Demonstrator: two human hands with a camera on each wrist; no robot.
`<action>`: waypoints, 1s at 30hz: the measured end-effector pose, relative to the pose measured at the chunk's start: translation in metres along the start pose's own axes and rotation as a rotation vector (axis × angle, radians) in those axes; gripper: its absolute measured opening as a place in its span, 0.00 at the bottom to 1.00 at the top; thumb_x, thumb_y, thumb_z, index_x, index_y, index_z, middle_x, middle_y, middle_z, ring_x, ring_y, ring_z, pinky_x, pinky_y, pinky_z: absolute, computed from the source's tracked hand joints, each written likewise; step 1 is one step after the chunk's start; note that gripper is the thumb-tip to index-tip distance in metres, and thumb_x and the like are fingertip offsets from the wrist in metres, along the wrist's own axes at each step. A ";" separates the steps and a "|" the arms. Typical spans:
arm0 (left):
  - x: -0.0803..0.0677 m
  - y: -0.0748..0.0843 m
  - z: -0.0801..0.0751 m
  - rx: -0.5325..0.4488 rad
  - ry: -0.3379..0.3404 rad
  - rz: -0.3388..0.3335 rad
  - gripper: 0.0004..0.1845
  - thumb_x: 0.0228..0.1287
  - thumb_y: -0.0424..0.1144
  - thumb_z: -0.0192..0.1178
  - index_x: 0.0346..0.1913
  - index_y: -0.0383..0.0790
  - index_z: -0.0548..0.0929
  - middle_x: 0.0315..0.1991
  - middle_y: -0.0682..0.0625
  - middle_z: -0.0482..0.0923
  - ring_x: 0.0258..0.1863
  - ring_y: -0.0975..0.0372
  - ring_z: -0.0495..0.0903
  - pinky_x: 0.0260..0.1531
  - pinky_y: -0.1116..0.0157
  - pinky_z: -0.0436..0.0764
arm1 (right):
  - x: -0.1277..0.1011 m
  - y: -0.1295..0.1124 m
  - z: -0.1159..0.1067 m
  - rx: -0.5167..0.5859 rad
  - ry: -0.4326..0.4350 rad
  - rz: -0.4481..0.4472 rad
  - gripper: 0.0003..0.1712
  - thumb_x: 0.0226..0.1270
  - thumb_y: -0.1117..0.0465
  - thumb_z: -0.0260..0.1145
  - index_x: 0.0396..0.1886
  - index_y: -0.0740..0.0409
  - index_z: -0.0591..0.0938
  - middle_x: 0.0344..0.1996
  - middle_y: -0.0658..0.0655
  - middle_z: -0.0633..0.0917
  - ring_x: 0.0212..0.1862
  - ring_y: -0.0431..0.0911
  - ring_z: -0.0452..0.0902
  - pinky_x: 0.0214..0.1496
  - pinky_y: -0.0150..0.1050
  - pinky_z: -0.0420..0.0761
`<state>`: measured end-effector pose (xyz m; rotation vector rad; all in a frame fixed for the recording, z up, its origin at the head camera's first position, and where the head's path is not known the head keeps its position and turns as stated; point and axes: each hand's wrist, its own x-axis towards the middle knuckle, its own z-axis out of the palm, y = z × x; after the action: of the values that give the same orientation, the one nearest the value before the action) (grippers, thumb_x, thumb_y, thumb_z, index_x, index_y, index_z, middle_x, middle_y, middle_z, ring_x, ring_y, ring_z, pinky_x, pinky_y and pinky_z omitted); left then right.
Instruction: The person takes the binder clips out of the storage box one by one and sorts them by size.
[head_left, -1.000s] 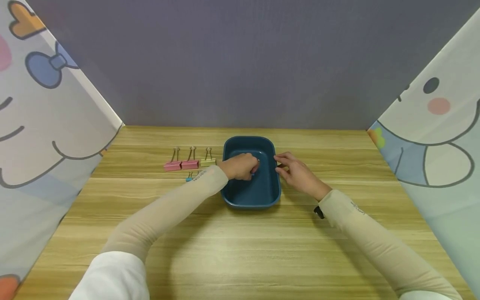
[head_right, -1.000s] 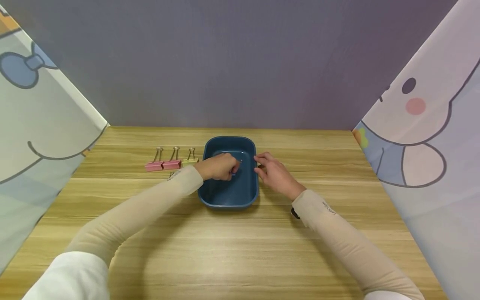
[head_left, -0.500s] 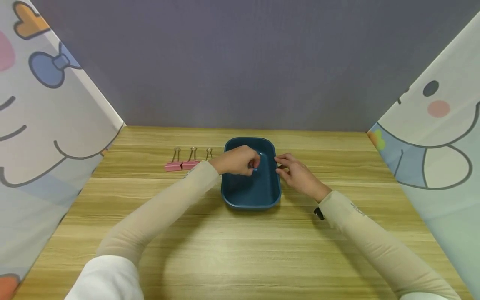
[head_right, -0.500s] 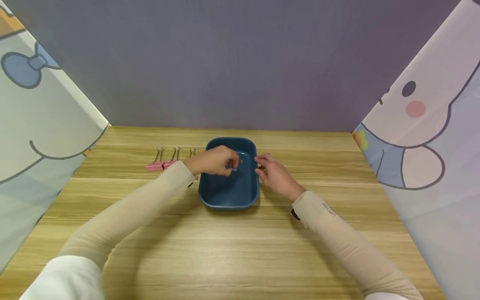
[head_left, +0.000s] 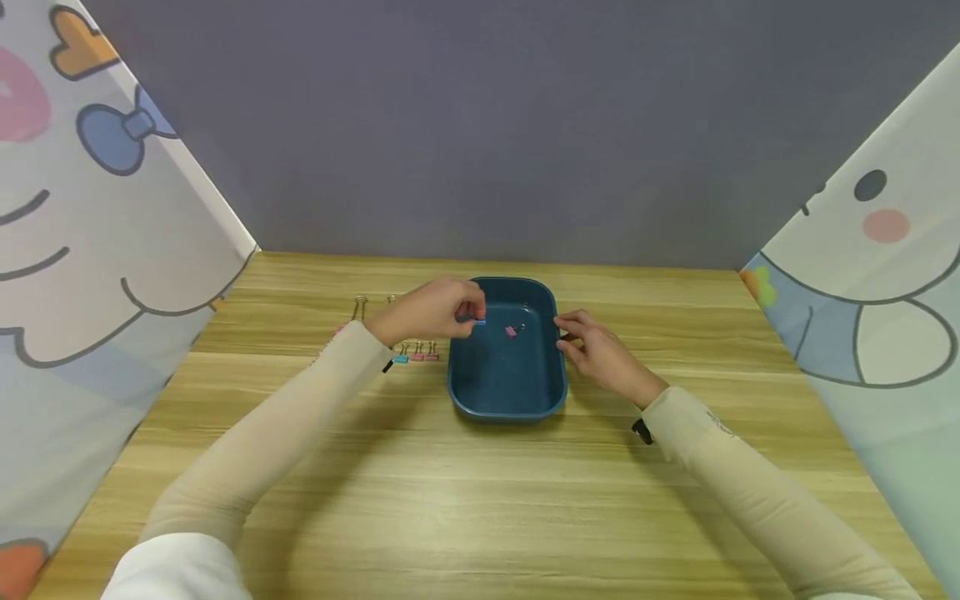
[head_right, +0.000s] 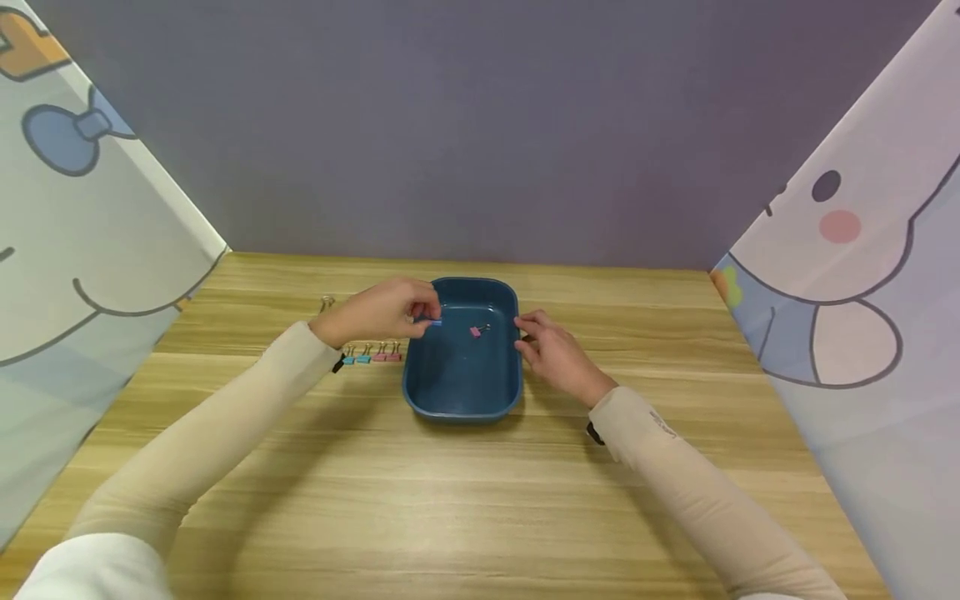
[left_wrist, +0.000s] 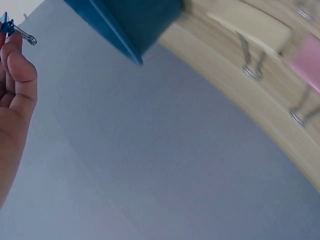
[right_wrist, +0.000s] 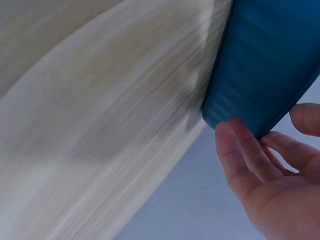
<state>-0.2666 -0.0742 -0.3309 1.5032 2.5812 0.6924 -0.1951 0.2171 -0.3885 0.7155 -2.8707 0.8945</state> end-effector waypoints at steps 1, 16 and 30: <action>-0.004 -0.001 -0.002 -0.004 0.010 -0.005 0.05 0.58 0.30 0.60 0.33 0.45 0.81 0.29 0.54 0.73 0.27 0.63 0.68 0.28 0.66 0.72 | 0.000 0.000 0.000 -0.001 -0.001 0.000 0.25 0.70 0.64 0.58 0.63 0.72 0.68 0.58 0.63 0.71 0.48 0.53 0.78 0.43 0.44 0.79; -0.069 -0.027 -0.018 0.012 0.116 -0.035 0.08 0.54 0.26 0.59 0.32 0.42 0.82 0.27 0.56 0.74 0.24 0.64 0.68 0.24 0.66 0.71 | -0.003 0.001 0.002 -0.009 0.007 0.001 0.25 0.70 0.65 0.58 0.64 0.71 0.68 0.58 0.62 0.70 0.48 0.52 0.78 0.42 0.43 0.80; -0.130 -0.074 -0.012 0.056 0.081 -0.195 0.05 0.52 0.27 0.64 0.31 0.38 0.82 0.24 0.56 0.73 0.23 0.64 0.69 0.23 0.66 0.71 | 0.000 0.001 0.003 0.003 0.001 0.014 0.25 0.70 0.65 0.58 0.64 0.71 0.68 0.58 0.61 0.70 0.48 0.51 0.77 0.42 0.44 0.79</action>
<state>-0.2623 -0.2184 -0.3710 1.2378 2.7808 0.6761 -0.1953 0.2161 -0.3912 0.6956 -2.8779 0.9007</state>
